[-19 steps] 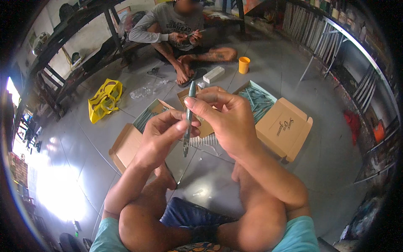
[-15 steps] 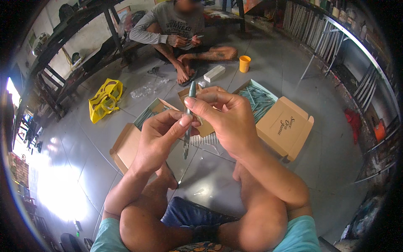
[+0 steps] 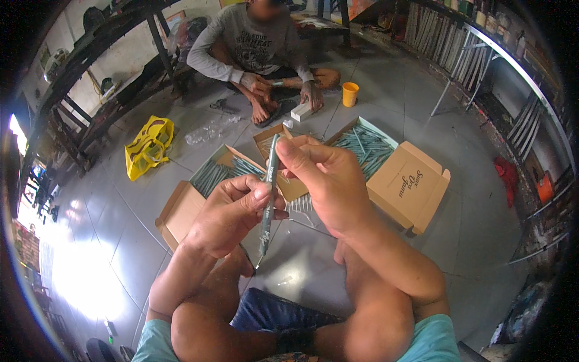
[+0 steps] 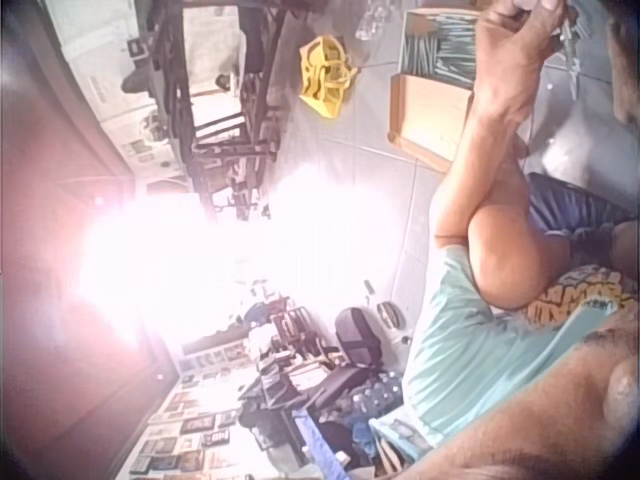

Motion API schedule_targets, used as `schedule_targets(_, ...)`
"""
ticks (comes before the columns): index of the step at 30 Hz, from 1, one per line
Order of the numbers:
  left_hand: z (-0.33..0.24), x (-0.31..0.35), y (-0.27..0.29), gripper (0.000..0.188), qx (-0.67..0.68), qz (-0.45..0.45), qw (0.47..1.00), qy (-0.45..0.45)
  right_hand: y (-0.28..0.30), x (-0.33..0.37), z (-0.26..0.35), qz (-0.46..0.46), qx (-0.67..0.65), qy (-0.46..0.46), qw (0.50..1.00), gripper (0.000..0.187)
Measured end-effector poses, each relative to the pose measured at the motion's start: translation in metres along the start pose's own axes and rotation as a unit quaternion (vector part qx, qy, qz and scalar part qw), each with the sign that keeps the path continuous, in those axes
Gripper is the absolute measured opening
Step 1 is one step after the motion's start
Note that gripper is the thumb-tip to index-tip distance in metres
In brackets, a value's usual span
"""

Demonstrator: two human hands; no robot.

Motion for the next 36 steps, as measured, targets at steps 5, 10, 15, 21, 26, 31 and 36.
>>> schedule_targets(5,-0.005,-0.001,0.002,0.02,-0.013,-0.016,0.999,-0.034,-0.009,0.004,0.021,-0.008,0.056,0.103,0.993,0.02)
schedule_targets(10,-0.008,0.001,0.007,0.021,-0.046,-0.03,0.998,-0.038,-0.003,0.001,0.014,-0.014,0.074,0.091,0.993,0.017)
schedule_targets(15,-0.01,0.003,0.008,0.022,-0.085,-0.043,0.994,-0.05,0.0,0.0,0.008,-0.014,0.077,0.068,0.995,0.017)
schedule_targets(21,-0.022,0.004,0.001,0.025,-0.2,-0.067,0.972,-0.099,0.0,0.0,0.012,-0.025,0.093,0.085,0.992,0.018)
schedule_targets(26,-0.041,0.004,-0.006,0.027,-0.357,-0.077,0.919,-0.151,-0.01,0.002,0.004,0.001,0.091,0.018,0.996,0.016)
schedule_targets(31,-0.056,0.01,-0.022,0.028,-0.477,-0.1,0.854,-0.181,-0.002,0.001,0.008,-0.041,0.111,0.097,0.988,0.021)
schedule_targets(36,-0.055,0.012,-0.026,0.027,-0.492,-0.082,0.849,-0.176,0.001,0.002,0.009,-0.059,0.123,0.104,0.985,0.024)
Point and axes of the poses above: each hand's wrist, its own x-axis away from the middle knuckle, its own y-axis out of the back of the hand, z = x × y, the point moved 10 cm from there along -x, towards the middle knuckle, and after that the axes turned 11 degrees about x, right-handed, at the moved point
